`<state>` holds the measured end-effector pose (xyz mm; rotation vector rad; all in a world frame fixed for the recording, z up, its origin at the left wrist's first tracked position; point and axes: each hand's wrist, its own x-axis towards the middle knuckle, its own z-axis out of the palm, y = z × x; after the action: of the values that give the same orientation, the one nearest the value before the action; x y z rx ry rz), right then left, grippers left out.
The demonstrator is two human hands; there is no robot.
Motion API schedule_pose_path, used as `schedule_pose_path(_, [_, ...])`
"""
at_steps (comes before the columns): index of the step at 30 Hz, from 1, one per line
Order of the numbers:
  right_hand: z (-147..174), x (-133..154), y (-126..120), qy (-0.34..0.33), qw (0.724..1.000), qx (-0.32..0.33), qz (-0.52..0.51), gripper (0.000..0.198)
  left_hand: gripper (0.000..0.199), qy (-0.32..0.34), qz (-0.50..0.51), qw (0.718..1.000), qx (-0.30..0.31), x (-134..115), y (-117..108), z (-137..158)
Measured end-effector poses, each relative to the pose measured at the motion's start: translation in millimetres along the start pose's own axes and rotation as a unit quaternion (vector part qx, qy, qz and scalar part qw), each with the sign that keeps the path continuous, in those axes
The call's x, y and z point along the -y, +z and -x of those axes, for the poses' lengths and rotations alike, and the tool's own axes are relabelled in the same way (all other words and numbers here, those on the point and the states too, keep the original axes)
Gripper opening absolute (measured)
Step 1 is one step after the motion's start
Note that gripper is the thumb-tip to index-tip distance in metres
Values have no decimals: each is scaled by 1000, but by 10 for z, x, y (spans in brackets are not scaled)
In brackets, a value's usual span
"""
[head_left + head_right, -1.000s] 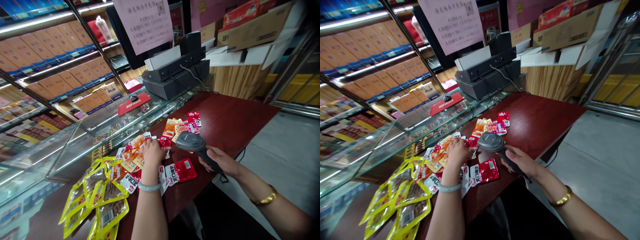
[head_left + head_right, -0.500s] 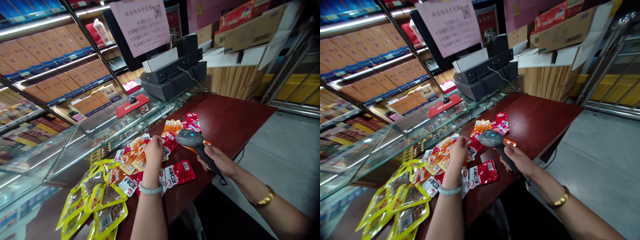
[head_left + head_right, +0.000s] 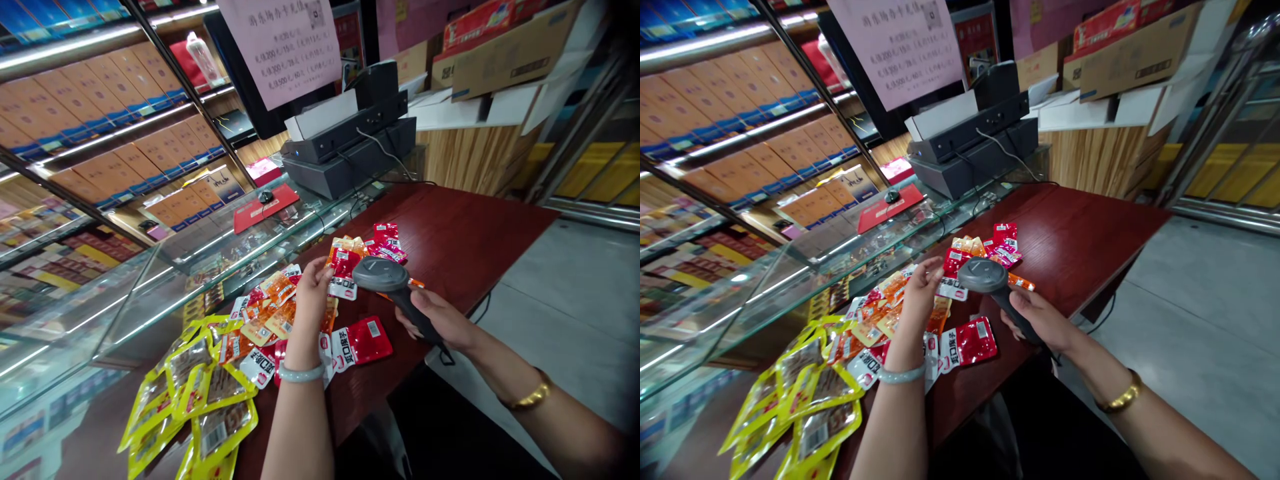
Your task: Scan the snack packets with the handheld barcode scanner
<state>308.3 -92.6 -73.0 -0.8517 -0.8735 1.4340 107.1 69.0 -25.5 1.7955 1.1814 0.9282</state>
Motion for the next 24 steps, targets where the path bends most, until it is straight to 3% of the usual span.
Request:
schedule_pose_path(2, [0,-4,-3,3,1000,-2,-5,52,51,35,-12,999,16,29,-42,-17])
schedule_pose_path(4, [-1,-12,-11,5,1000,-1,-11,52,56,15,-158,987,5,42,-123,-11])
schedule_pose_path(7, [-5,-23,-25,7,1000,2,-11,53,55,-51,-412,910,1,27,-226,44])
schedule_pose_path(9, [-8,-26,-29,7,1000,3,-11,53,58,-63,-494,867,15,-1,-251,90])
schedule_pose_path(13, [-11,-19,-19,4,1000,0,-10,50,55,-60,-526,845,70,-53,-266,137])
schedule_pose_path(19, [-9,-3,-15,12,1000,5,-13,53,32,-72,-533,831,142,-113,-312,112])
schedule_pose_path(24, [7,0,-23,10,1000,0,-10,52,55,-87,-550,817,150,-256,-300,188])
